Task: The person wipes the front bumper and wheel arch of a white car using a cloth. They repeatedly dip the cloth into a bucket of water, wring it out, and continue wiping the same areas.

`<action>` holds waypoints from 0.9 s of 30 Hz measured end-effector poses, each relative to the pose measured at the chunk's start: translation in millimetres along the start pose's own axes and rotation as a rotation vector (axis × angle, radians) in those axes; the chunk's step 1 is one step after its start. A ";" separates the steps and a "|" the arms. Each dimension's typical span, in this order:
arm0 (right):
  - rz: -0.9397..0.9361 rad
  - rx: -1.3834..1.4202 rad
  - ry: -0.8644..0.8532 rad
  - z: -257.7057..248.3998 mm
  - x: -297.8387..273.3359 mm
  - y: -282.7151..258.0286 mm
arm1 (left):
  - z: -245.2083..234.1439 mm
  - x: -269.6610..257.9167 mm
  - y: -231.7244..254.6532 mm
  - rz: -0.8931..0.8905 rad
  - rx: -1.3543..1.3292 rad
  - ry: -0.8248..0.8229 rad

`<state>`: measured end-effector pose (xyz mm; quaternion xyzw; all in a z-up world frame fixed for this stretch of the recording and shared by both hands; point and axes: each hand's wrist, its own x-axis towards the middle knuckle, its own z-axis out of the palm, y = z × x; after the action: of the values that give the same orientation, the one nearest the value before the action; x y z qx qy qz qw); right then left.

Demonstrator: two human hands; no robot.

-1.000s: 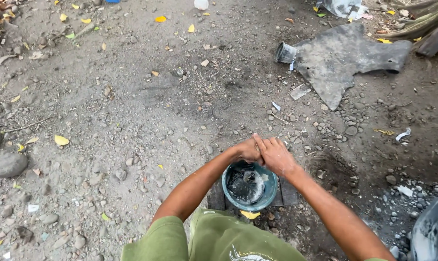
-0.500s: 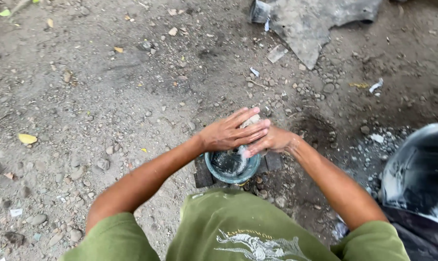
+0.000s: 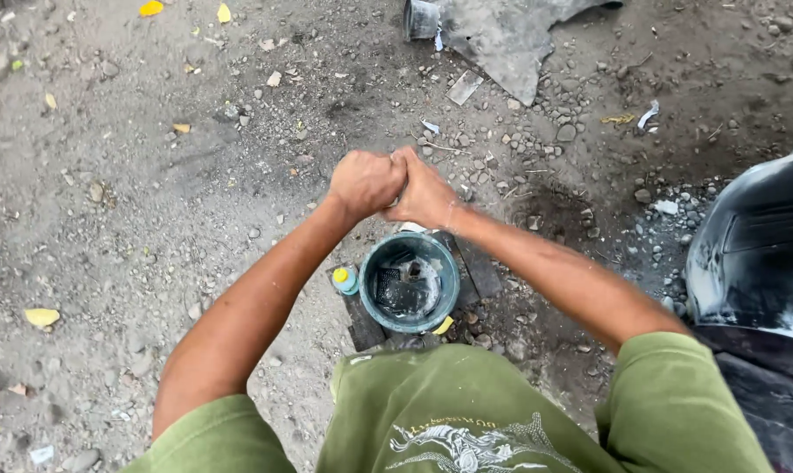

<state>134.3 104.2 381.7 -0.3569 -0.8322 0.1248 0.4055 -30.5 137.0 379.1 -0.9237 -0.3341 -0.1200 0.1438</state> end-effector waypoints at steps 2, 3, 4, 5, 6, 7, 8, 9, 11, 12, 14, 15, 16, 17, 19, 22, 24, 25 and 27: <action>0.382 -0.129 -0.338 -10.7 13.9 -7.4 | -22.6 6.2 10.1 -0.176 -0.142 -0.175; 0.386 -0.128 -0.333 -18.7 24.8 -9.5 | -35.8 10.4 9.7 -0.170 -0.141 -0.178; 0.404 -0.253 -0.444 -26.9 35.6 -11.4 | -48.9 14.7 9.4 -0.245 -0.144 -0.220; 0.422 -0.378 -0.554 -34.7 46.3 -13.5 | -62.2 18.6 9.0 -0.320 -0.145 -0.263; 0.427 -0.374 -0.549 -42.7 59.1 -19.3 | -66.9 21.4 5.2 -0.313 -0.143 -0.267; 0.318 -0.547 -0.620 -49.2 68.8 -25.9 | -70.5 21.4 3.9 -0.385 -0.218 -0.256; 0.203 -0.717 -0.688 -55.5 78.3 -31.6 | -73.4 21.6 2.5 -0.457 -0.292 -0.245; 0.212 -0.701 -0.692 -58.2 80.1 -29.4 | -71.0 19.3 2.9 -0.454 -0.293 -0.263; 0.040 -0.823 -0.762 -67.2 90.4 -22.4 | -68.7 20.7 -1.9 -0.476 -0.471 -0.200; 0.049 -0.815 -0.756 -70.6 95.0 -26.1 | -72.1 20.1 1.0 -0.469 -0.465 -0.210; -0.283 -0.863 -0.624 -81.9 100.4 -33.3 | -78.1 21.4 10.8 -0.519 -0.818 -0.070; -0.272 -0.866 -0.619 -85.3 102.4 -36.9 | -69.6 19.4 14.4 -0.508 -0.817 -0.075; -0.341 -0.865 -0.706 -88.4 104.7 -40.6 | -61.3 17.3 17.4 -0.459 -1.014 0.011; -0.410 -0.869 -0.795 -93.0 108.4 -44.4 | -53.6 16.7 19.8 -0.403 -1.210 0.102; -0.512 -0.878 -0.765 -97.1 105.5 -40.0 | -53.0 11.2 32.5 -0.630 -1.470 -0.032; -0.601 -0.863 -0.711 -83.9 89.0 -24.3 | -25.0 2.5 33.9 -0.860 -1.819 -0.207; -0.576 -0.852 -0.688 -72.8 65.9 -24.7 | -14.5 -0.8 29.7 -0.835 -1.927 -0.240; -0.317 -0.742 -0.648 -68.6 56.0 -25.1 | -14.6 3.7 22.5 -0.643 -1.685 -0.227; -0.054 -0.633 -0.605 -64.1 31.4 -29.1 | 4.0 3.7 14.8 -0.453 -1.450 -0.209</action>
<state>155.9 100.1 455.6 -0.3892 -0.9197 -0.0481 0.0172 -17.5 129.7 373.8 -0.7024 -0.3648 -0.2476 -0.5588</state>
